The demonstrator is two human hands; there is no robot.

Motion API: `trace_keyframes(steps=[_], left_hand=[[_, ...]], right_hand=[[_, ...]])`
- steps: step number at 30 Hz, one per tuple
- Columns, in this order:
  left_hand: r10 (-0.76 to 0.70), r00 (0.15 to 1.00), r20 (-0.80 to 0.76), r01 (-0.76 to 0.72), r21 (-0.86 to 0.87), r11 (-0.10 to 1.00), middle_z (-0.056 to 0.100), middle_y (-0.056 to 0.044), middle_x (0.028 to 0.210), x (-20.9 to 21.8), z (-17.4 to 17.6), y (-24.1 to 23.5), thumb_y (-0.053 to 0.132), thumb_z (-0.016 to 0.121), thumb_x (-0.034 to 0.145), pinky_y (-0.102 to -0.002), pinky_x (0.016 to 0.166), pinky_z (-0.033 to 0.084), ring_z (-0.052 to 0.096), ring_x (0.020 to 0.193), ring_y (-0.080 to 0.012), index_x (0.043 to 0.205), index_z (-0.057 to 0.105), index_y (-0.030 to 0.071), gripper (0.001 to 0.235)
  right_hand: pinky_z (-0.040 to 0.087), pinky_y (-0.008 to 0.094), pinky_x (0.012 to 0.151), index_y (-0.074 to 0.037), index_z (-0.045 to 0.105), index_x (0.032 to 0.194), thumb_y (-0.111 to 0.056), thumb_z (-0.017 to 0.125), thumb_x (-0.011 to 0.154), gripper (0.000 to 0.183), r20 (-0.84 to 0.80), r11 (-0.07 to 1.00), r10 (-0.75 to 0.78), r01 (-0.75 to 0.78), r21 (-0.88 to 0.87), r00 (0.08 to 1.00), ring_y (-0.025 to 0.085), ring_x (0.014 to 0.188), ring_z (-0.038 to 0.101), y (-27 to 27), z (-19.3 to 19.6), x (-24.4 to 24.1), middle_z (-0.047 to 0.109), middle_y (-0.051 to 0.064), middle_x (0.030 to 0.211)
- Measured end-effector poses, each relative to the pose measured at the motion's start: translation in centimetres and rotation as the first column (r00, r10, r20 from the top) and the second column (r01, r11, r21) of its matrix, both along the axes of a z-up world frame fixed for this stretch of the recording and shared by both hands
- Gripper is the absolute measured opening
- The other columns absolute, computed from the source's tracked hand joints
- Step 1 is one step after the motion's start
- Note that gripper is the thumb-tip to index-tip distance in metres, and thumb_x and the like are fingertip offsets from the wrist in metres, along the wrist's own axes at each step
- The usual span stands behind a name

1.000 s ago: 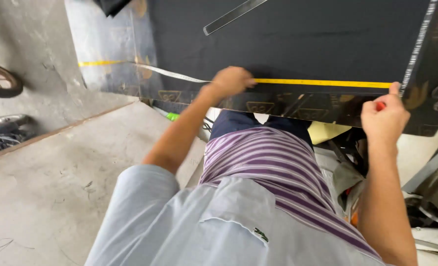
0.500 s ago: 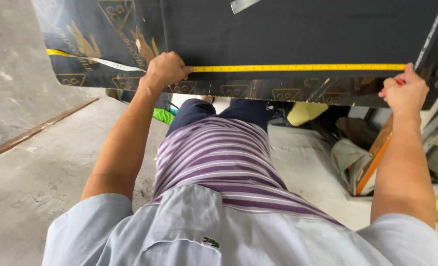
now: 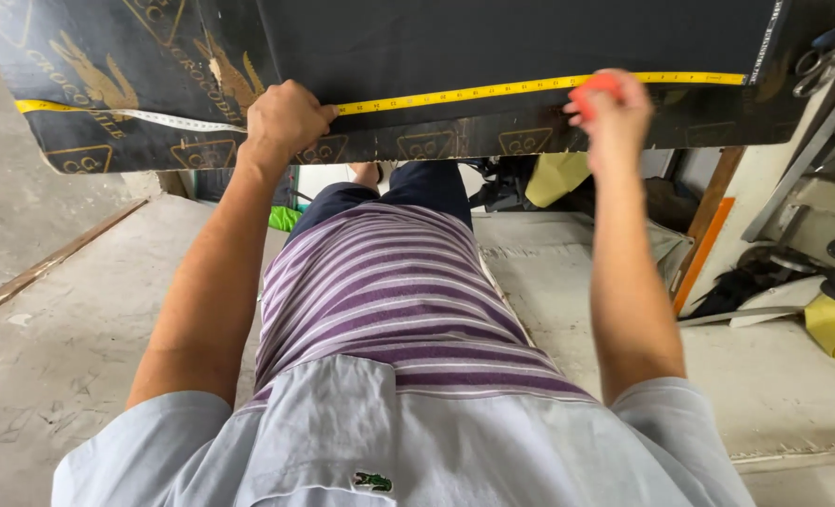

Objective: Measuring, marking, and cutting black fabric pieces on a cutting table in a sewing factory.

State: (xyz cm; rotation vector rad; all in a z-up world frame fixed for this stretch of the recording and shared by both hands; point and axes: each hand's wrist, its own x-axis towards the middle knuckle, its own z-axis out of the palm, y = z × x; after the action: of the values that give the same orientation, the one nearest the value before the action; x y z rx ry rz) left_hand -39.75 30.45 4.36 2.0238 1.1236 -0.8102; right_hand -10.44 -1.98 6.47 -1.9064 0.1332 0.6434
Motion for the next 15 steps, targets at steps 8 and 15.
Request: trace_keyframes(steps=[8, 15], left_hand=[[-0.009, 1.0, -0.002, 0.009, 0.013, 1.0, 0.07, -0.003, 0.064, 0.0, 0.1, -0.1, 0.05, 0.065, 0.103, -0.045, 0.078, 0.056, 0.07, 0.075, -0.0276, 0.078, 0.079, 0.016, 0.044], [-0.029, 0.999, 0.018, 0.029, 0.026, 0.999, 0.072, -0.004, 0.07, -0.6, -1.2, -0.2, 0.051, 0.065, 0.101, -0.046, 0.078, 0.057, 0.072, 0.08, -0.0301, 0.077, 0.078, 0.015, 0.045]], right_hand=[[0.05, 0.02, 0.056, -0.01, 0.07, 0.096, -0.016, 0.068, 0.092, 0.007, 0.068, 0.955, 0.28, -0.27, -0.124, 0.958, 0.007, 0.066, 0.063, 5.1, -2.2, -8.5, 0.068, 0.001, 0.078], [0.048, 0.031, 0.068, -0.013, 0.066, 0.088, -0.018, 0.07, 0.094, 0.009, 0.286, 0.891, 0.416, -0.325, -0.316, 0.863, 0.013, 0.072, 0.056, 4.9, -3.6, -9.1, 0.063, -0.002, 0.078]])
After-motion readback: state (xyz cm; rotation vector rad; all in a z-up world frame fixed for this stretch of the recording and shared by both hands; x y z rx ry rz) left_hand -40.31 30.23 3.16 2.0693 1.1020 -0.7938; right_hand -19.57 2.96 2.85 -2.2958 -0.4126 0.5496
